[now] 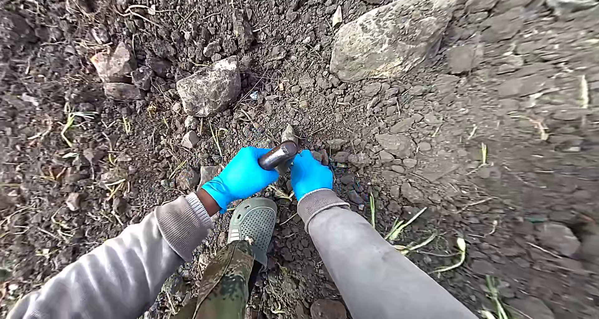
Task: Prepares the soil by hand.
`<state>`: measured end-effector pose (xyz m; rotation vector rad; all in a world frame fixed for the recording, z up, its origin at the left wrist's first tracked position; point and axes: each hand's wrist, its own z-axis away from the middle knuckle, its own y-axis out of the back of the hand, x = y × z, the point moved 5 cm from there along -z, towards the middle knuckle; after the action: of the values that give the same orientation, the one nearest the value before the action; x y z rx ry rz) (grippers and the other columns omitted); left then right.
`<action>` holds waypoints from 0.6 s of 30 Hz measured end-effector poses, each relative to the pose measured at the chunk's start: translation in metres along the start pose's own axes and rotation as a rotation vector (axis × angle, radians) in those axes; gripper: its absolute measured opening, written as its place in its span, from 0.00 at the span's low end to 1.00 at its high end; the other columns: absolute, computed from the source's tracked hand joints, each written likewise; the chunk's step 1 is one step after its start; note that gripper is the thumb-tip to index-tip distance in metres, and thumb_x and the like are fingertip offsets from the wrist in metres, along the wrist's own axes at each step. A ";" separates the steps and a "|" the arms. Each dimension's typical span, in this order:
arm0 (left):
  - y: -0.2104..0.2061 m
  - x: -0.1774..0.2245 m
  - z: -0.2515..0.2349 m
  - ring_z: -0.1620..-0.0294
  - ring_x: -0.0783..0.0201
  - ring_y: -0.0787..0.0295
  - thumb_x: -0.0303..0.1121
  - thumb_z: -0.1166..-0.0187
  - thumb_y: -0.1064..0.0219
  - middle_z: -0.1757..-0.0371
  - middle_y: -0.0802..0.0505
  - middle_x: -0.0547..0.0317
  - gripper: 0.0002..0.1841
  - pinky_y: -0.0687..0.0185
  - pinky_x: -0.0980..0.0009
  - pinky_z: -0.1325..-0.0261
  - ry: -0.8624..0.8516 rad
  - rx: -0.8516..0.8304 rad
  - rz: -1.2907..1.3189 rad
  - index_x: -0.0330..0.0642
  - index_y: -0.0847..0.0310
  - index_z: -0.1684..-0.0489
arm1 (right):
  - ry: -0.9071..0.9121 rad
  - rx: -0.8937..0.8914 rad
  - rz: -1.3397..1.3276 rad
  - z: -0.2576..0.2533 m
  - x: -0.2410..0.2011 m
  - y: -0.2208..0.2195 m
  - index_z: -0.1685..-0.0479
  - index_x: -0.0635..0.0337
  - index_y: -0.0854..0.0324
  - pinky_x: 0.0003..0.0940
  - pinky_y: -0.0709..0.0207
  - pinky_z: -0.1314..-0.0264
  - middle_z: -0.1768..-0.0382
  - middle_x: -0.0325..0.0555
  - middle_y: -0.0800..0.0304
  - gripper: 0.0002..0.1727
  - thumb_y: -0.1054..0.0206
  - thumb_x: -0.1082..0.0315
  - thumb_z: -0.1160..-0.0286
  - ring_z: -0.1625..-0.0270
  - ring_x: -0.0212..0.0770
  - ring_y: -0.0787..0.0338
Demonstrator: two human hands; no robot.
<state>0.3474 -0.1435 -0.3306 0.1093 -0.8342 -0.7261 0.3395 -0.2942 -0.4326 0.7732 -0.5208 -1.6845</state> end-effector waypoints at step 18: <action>0.063 0.026 -0.037 0.91 0.73 0.35 0.27 0.35 0.32 0.89 0.26 0.67 0.07 0.41 0.73 0.87 -0.201 0.082 0.102 0.46 0.23 0.81 | 0.024 0.233 -0.287 -0.008 0.048 0.017 0.32 0.60 0.18 0.67 0.17 0.40 0.35 0.60 0.12 0.15 0.40 0.70 0.11 0.38 0.64 0.08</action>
<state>0.4193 -0.1189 -0.3165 0.0669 -1.0547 -0.6131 0.3505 -0.3443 -0.4374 1.0772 -0.6200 -1.8957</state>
